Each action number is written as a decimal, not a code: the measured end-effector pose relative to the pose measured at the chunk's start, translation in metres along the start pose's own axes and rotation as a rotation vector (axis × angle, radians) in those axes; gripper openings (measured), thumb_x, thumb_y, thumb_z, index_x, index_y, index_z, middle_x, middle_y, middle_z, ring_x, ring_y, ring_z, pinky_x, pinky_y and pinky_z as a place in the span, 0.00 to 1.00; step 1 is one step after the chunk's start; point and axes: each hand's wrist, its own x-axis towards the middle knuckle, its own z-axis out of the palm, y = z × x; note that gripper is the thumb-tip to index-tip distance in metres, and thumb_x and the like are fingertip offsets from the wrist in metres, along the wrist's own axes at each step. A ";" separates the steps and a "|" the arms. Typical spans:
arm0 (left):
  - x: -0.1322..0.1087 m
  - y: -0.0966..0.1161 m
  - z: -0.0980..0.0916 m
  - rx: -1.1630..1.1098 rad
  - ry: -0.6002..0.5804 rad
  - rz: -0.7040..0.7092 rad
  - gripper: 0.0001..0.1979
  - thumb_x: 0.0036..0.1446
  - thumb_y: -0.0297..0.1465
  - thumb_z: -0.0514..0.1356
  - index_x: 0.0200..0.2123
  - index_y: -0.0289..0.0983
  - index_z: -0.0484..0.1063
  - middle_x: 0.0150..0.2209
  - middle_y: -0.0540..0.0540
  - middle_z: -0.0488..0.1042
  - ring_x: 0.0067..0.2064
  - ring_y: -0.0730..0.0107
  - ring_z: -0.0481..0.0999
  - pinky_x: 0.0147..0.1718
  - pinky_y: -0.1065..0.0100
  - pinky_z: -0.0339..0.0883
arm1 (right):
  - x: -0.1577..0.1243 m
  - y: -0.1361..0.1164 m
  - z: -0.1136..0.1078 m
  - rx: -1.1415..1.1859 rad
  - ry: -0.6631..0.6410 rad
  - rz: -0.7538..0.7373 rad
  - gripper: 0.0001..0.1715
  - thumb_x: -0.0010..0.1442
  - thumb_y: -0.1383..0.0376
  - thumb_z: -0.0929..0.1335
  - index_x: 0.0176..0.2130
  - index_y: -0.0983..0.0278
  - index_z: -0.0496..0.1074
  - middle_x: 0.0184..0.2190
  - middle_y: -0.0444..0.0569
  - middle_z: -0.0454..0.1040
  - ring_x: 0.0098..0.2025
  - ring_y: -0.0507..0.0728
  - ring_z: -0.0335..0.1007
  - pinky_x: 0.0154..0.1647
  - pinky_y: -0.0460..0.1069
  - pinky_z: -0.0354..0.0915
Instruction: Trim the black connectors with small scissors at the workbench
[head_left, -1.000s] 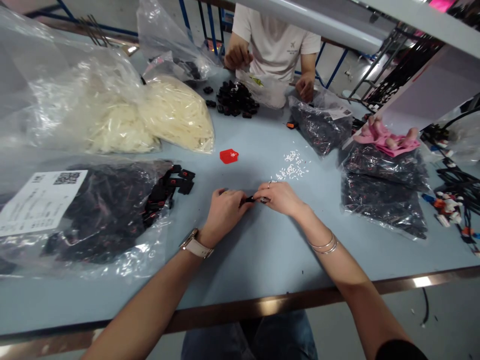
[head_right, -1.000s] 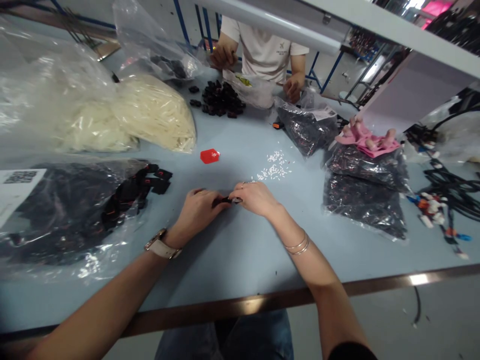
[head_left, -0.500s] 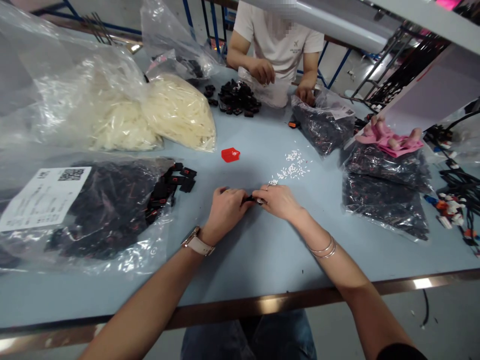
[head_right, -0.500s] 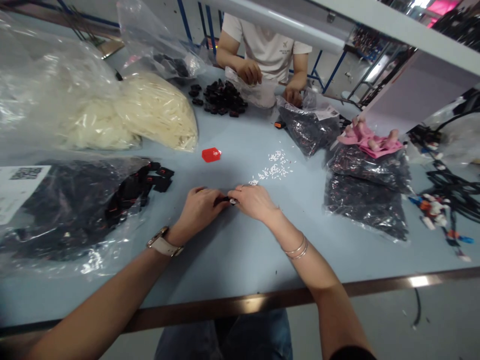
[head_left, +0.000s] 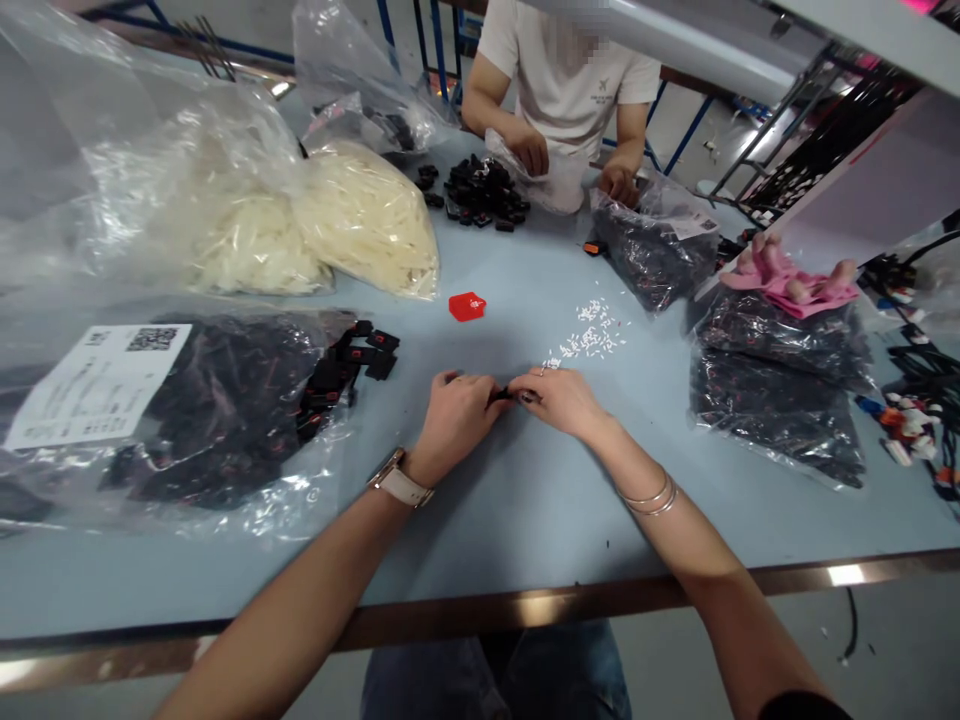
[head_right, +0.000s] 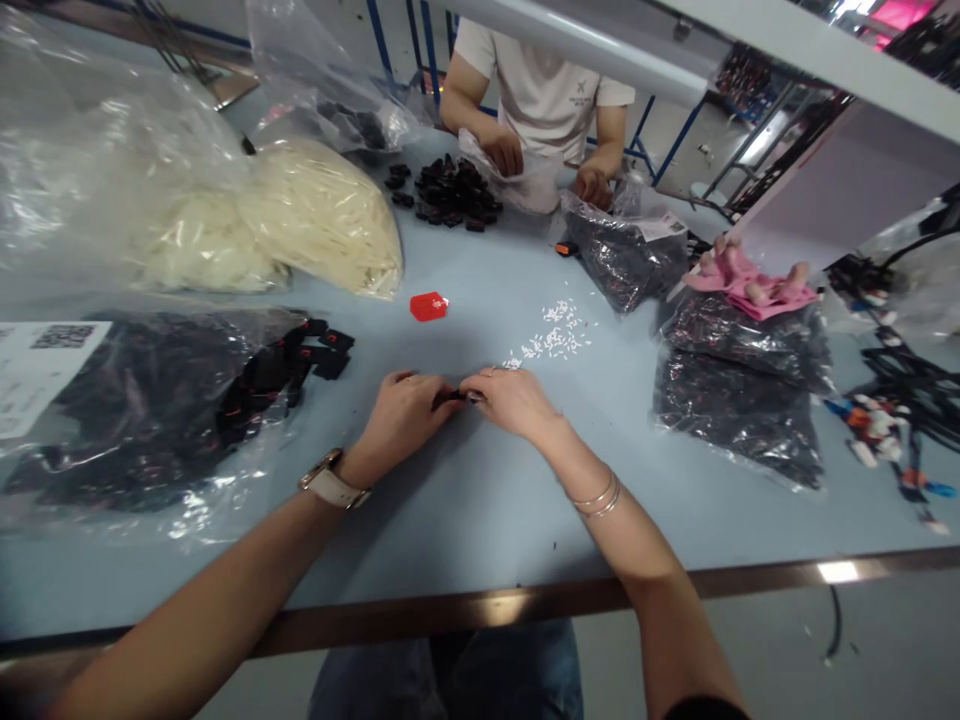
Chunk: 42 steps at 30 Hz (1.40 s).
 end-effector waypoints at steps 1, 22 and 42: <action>0.000 0.000 0.000 -0.002 -0.002 -0.002 0.09 0.60 0.35 0.58 0.33 0.36 0.73 0.34 0.42 0.79 0.39 0.56 0.77 0.52 0.51 0.57 | 0.000 0.000 0.000 0.091 0.048 0.012 0.10 0.63 0.64 0.65 0.41 0.57 0.77 0.35 0.44 0.78 0.34 0.51 0.71 0.32 0.45 0.59; 0.000 0.000 -0.003 -0.008 -0.015 0.001 0.09 0.59 0.36 0.58 0.33 0.37 0.73 0.34 0.42 0.79 0.39 0.55 0.77 0.52 0.51 0.58 | -0.003 -0.008 0.007 0.455 0.459 0.230 0.28 0.66 0.54 0.54 0.26 0.63 0.71 0.20 0.44 0.69 0.23 0.50 0.64 0.26 0.45 0.59; 0.001 -0.001 -0.001 -0.022 0.002 0.011 0.08 0.59 0.35 0.58 0.32 0.38 0.72 0.33 0.42 0.79 0.38 0.56 0.77 0.51 0.50 0.58 | -0.003 -0.010 0.006 0.362 0.411 0.232 0.30 0.66 0.53 0.52 0.27 0.63 0.71 0.20 0.45 0.70 0.24 0.51 0.65 0.29 0.45 0.61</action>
